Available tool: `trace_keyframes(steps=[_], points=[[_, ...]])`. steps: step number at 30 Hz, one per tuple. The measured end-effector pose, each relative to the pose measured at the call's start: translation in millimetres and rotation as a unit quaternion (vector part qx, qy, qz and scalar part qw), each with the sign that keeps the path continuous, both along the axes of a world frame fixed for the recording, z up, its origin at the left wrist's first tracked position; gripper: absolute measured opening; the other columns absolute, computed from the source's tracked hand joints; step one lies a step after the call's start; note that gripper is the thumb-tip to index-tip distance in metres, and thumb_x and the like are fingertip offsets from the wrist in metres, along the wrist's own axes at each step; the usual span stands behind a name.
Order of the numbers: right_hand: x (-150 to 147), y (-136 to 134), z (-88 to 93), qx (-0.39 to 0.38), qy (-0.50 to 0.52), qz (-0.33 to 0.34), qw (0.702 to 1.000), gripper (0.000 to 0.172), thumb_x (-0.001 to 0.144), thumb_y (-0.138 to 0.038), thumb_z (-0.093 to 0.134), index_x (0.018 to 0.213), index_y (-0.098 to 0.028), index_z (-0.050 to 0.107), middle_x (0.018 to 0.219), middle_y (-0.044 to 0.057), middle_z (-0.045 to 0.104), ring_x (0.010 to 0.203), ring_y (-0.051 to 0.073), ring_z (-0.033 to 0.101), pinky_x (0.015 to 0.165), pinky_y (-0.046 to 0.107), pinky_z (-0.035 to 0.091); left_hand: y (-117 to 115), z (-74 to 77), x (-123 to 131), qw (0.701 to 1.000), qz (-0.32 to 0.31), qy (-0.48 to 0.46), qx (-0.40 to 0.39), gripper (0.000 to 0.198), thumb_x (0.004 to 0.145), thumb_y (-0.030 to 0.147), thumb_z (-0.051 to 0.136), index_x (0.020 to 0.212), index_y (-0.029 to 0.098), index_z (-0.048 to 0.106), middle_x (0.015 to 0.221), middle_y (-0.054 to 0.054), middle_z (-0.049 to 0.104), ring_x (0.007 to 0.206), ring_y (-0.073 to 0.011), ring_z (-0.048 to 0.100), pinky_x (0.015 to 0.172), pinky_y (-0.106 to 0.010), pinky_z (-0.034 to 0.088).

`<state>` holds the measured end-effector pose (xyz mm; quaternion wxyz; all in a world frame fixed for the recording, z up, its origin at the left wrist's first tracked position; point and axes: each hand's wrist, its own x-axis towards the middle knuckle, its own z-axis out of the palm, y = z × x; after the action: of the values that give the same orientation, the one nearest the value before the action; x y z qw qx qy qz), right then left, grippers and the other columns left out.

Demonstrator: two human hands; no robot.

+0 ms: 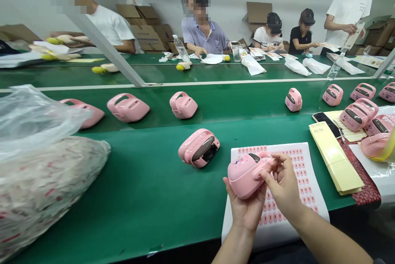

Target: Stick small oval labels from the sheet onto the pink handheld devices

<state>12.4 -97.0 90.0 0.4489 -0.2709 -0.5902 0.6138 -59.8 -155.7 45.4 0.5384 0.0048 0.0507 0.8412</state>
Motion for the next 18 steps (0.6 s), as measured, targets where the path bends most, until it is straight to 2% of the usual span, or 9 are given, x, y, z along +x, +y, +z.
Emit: trace_keyframes(steps=[3, 6, 9, 11, 13, 15, 16, 18], points=[[2, 0, -3.3, 0.07, -0.043, -0.029, 0.996, 0.033, 0.077, -0.018, 0.057, 0.108, -0.024, 0.046, 0.102, 0.008, 0.058, 0.085, 0.02, 0.059, 0.073, 0.038, 0.051, -1, 3.4, 1, 1.0, -0.005, -0.013, 0.002, 0.058, 0.084, 0.053, 0.047, 0.132, 0.021, 0.044, 0.112, -0.012, 0.068, 0.103, -0.0234, 0.063, 0.093, -0.032, 0.046], [3, 0, -4.7, 0.166, -0.072, -0.05, 0.982, 0.032, 0.08, -0.015, 0.053, 0.11, -0.024, 0.046, 0.097, 0.008, 0.058, 0.083, 0.02, 0.058, 0.072, 0.038, 0.051, -1, 5.2, 2, 0.999, -0.005, -0.041, -0.02, 0.055, 0.086, 0.052, 0.043, 0.13, 0.021, 0.046, 0.11, -0.013, 0.068, 0.097, -0.0215, 0.065, 0.089, -0.03, 0.049], [4, -1, -5.0, 0.273, -0.088, -0.084, 0.954, 0.032, 0.084, -0.012, 0.048, 0.113, -0.025, 0.048, 0.097, 0.008, 0.057, 0.09, 0.022, 0.057, 0.079, 0.043, 0.05, -2, 2.7, 1, 0.997, 0.0, -0.063, -0.038, 0.055, 0.086, 0.052, 0.042, 0.13, 0.019, 0.047, 0.106, -0.013, 0.069, 0.098, -0.0214, 0.065, 0.089, -0.031, 0.049], [4, -1, -6.0, 0.304, -0.102, -0.1, 0.942, 0.035, 0.084, -0.015, 0.049, 0.117, -0.025, 0.047, 0.106, 0.01, 0.057, 0.102, 0.025, 0.054, 0.089, 0.049, 0.046, -2, -0.3, 0, 0.998, -0.007, -0.052, -0.038, 0.057, 0.085, 0.052, 0.045, 0.132, 0.019, 0.045, 0.108, -0.013, 0.069, 0.101, -0.0226, 0.064, 0.091, -0.032, 0.048], [3, 2, -8.2, 0.273, -0.123, -0.093, 0.95, 0.046, 0.081, -0.021, 0.057, 0.125, -0.023, 0.042, 0.118, 0.013, 0.053, 0.112, 0.028, 0.05, 0.096, 0.052, 0.041, -3, -2.9, 0, 0.999, -0.015, -0.027, -0.028, 0.057, 0.084, 0.051, 0.048, 0.132, 0.021, 0.044, 0.111, -0.012, 0.068, 0.105, -0.0238, 0.063, 0.091, -0.032, 0.048], [1, 7, -11.5, 0.2, -0.135, -0.063, 0.968, 0.062, 0.076, -0.027, 0.064, 0.131, -0.022, 0.037, 0.126, 0.015, 0.047, 0.117, 0.03, 0.047, 0.097, 0.052, 0.041, -4, -4.0, -1, 1.0, -0.015, -0.009, -0.017, 0.054, 0.083, 0.049, 0.05, 0.131, 0.023, 0.046, 0.111, -0.011, 0.069, 0.106, -0.0233, 0.062, 0.091, -0.032, 0.048], [0, 11, -13.8, 0.16, -0.133, -0.046, 0.977, 0.065, 0.075, -0.028, 0.064, 0.132, -0.022, 0.035, 0.128, 0.015, 0.046, 0.118, 0.03, 0.047, 0.096, 0.051, 0.042, -5, -3.9, -1, 1.0, -0.012, -0.006, -0.017, 0.052, 0.083, 0.048, 0.051, 0.128, 0.023, 0.049, 0.11, -0.011, 0.069, 0.105, -0.0227, 0.063, 0.091, -0.031, 0.048], [0, 18, -20.2, 0.09, -0.119, -0.026, 0.988, 0.059, 0.079, -0.03, 0.059, 0.132, -0.023, 0.034, 0.127, 0.014, 0.047, 0.114, 0.027, 0.05, 0.092, 0.047, 0.046, -7, -2.5, -5, 0.999, -0.002, 0.001, -0.037, 0.048, 0.081, 0.048, 0.055, 0.121, 0.023, 0.055, 0.109, -0.01, 0.07, 0.102, -0.0228, 0.064, 0.09, -0.033, 0.049]])
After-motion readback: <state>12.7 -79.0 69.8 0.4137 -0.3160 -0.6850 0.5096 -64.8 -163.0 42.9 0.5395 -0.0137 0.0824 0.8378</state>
